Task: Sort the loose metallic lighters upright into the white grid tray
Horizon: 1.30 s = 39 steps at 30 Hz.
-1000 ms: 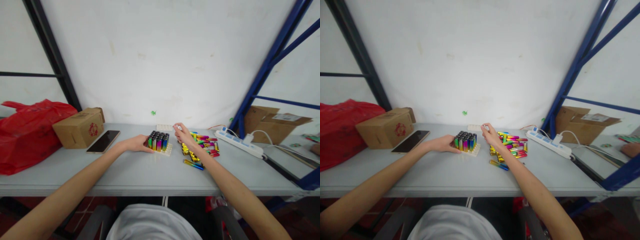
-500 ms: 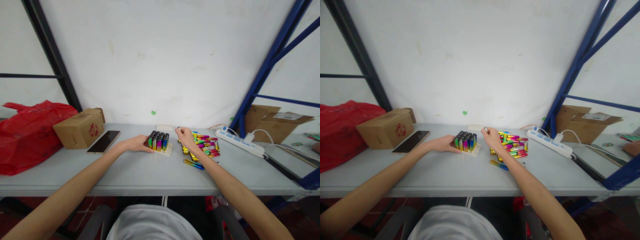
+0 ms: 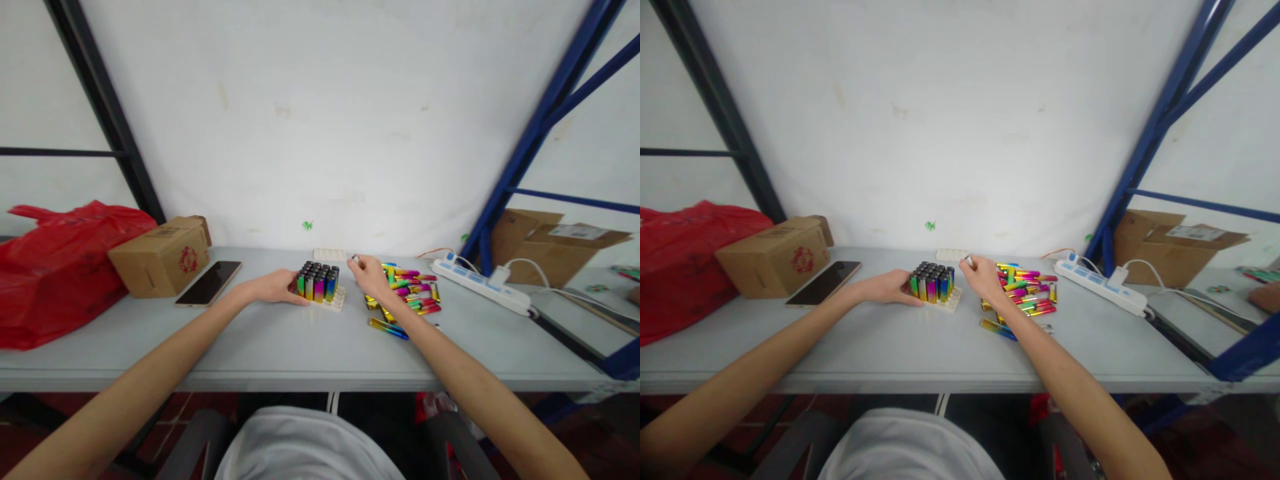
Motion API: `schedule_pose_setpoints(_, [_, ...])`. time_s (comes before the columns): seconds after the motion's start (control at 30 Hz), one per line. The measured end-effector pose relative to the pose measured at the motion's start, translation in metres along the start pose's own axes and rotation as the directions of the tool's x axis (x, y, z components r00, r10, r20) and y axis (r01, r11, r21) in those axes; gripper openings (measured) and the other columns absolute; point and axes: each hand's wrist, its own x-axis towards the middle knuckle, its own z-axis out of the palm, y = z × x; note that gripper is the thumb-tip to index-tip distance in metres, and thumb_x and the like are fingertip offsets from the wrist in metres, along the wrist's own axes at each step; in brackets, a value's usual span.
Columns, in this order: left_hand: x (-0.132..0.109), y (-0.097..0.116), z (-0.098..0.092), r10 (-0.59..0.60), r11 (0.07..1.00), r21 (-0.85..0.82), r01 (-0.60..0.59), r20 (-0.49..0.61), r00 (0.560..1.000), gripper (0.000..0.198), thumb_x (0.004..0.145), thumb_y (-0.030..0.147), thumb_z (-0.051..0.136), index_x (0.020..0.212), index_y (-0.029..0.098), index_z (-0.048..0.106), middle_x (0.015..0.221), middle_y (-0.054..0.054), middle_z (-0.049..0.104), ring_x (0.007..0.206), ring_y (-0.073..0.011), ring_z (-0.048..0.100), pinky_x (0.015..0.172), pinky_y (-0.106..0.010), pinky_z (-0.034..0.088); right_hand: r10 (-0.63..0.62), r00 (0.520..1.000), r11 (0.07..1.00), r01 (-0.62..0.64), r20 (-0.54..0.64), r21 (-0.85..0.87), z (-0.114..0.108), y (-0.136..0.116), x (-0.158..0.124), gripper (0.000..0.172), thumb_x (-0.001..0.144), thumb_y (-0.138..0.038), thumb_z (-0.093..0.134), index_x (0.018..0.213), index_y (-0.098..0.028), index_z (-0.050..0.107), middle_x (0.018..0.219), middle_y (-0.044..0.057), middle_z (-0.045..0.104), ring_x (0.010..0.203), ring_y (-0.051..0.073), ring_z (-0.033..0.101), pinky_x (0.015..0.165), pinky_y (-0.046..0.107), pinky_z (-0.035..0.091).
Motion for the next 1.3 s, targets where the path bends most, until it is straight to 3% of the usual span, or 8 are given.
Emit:
schedule_pose_setpoints(0.17, [0.0, 0.001, 0.001, -0.002, 1.0, 0.004, 0.002, -0.005, 1.0, 0.056, 0.079, 0.061, 0.074, 0.114, 0.017, 0.07, 0.099, -0.002, 0.076, 0.089, -0.0213, 0.067, 0.08, -0.025, 0.05, -0.031, 0.999, 1.0, 0.031, 0.021, -0.005, -0.002, -0.001, 0.0, 0.041, 0.092, -0.046, 0.047, 0.059, -0.023, 0.04, 0.052, -0.004, 0.04, 0.054, 0.013, 0.039, 0.057, 0.028, 0.025])
schedule_pose_setpoints(0.3, [0.001, 0.004, 0.0, -0.013, 1.0, -0.003, 0.013, 0.003, 1.0, 0.056, 0.079, 0.061, 0.074, 0.113, 0.017, 0.07, 0.103, -0.003, 0.076, 0.093, -0.0222, 0.067, 0.083, -0.026, 0.05, -0.072, 0.994, 0.995, 0.066, 0.079, 0.074, -0.007, -0.008, -0.004, 0.036, 0.098, -0.056, 0.045, 0.085, -0.023, 0.052, 0.058, -0.006, 0.045, 0.056, 0.014, 0.045, 0.059, 0.027, 0.028])
schedule_pose_setpoints(0.43, [0.0, 0.002, 0.0, -0.005, 1.0, -0.001, 0.005, 0.006, 1.0, 0.056, 0.079, 0.059, 0.074, 0.115, 0.017, 0.068, 0.104, -0.003, 0.075, 0.094, -0.0219, 0.067, 0.082, -0.025, 0.05, -0.132, 0.981, 0.986, 0.116, 0.139, 0.123, -0.011, -0.015, -0.009, 0.032, 0.103, -0.053, 0.04, 0.101, -0.024, 0.052, 0.065, -0.005, 0.051, 0.06, 0.015, 0.049, 0.061, 0.026, 0.033])
schedule_pose_setpoints(0.67, [0.0, 0.002, -0.001, -0.004, 1.0, 0.012, 0.004, 0.005, 1.0, 0.055, 0.08, 0.059, 0.073, 0.116, 0.017, 0.068, 0.105, -0.003, 0.074, 0.092, -0.0219, 0.066, 0.08, -0.025, 0.049, -0.302, 0.943, 0.945, 0.278, 0.141, 0.171, -0.012, -0.023, -0.01, 0.034, 0.098, -0.052, 0.051, 0.088, -0.022, 0.061, 0.086, 0.005, 0.063, 0.078, 0.017, 0.058, 0.068, 0.027, 0.045])
schedule_pose_setpoints(0.73, [0.0, 0.002, -0.001, -0.015, 0.999, 0.032, 0.014, 0.003, 1.0, 0.054, 0.079, 0.059, 0.073, 0.114, 0.017, 0.068, 0.102, -0.003, 0.074, 0.089, -0.0215, 0.065, 0.077, -0.025, 0.048, -0.336, 0.929, 0.935, 0.31, 0.152, 0.169, -0.012, -0.024, -0.01, 0.034, 0.097, -0.052, 0.054, 0.086, -0.021, 0.063, 0.083, 0.005, 0.063, 0.075, 0.017, 0.058, 0.068, 0.028, 0.046])
schedule_pose_setpoints(0.93, [0.0, 0.001, 0.0, -0.022, 0.999, 0.042, 0.023, -0.02, 1.0, 0.057, 0.077, 0.061, 0.074, 0.114, 0.018, 0.067, 0.101, -0.003, 0.073, 0.088, -0.0214, 0.064, 0.075, -0.025, 0.047, -0.329, 0.881, 0.939, 0.266, 0.34, 0.22, -0.008, -0.023, -0.016, 0.029, 0.095, -0.05, 0.059, 0.099, -0.022, 0.066, 0.07, 0.0, 0.067, 0.063, 0.016, 0.06, 0.065, 0.028, 0.046])
schedule_pose_setpoints(1.13, [0.0, 0.004, 0.0, -0.033, 0.996, 0.087, 0.035, -0.02, 0.999, 0.056, 0.078, 0.063, 0.07, 0.108, 0.016, 0.068, 0.09, -0.002, 0.07, 0.078, -0.0187, 0.06, 0.067, -0.024, 0.044, -0.35, 0.854, 0.936, 0.299, 0.386, 0.186, -0.007, -0.026, -0.019, 0.021, 0.095, -0.043, 0.061, 0.101, -0.023, 0.062, 0.07, -0.002, 0.068, 0.062, 0.015, 0.062, 0.062, 0.026, 0.044])
schedule_pose_setpoints(1.3, [0.001, 0.002, 0.001, -0.02, 0.997, 0.078, 0.022, -0.02, 1.0, 0.057, 0.077, 0.064, 0.071, 0.109, 0.017, 0.068, 0.092, -0.002, 0.071, 0.08, -0.0192, 0.061, 0.067, -0.024, 0.043, -0.322, 0.86, 0.943, 0.256, 0.395, 0.212, -0.008, -0.028, -0.021, 0.021, 0.094, -0.044, 0.062, 0.094, -0.023, 0.059, 0.069, -0.001, 0.069, 0.061, 0.016, 0.063, 0.06, 0.027, 0.045])
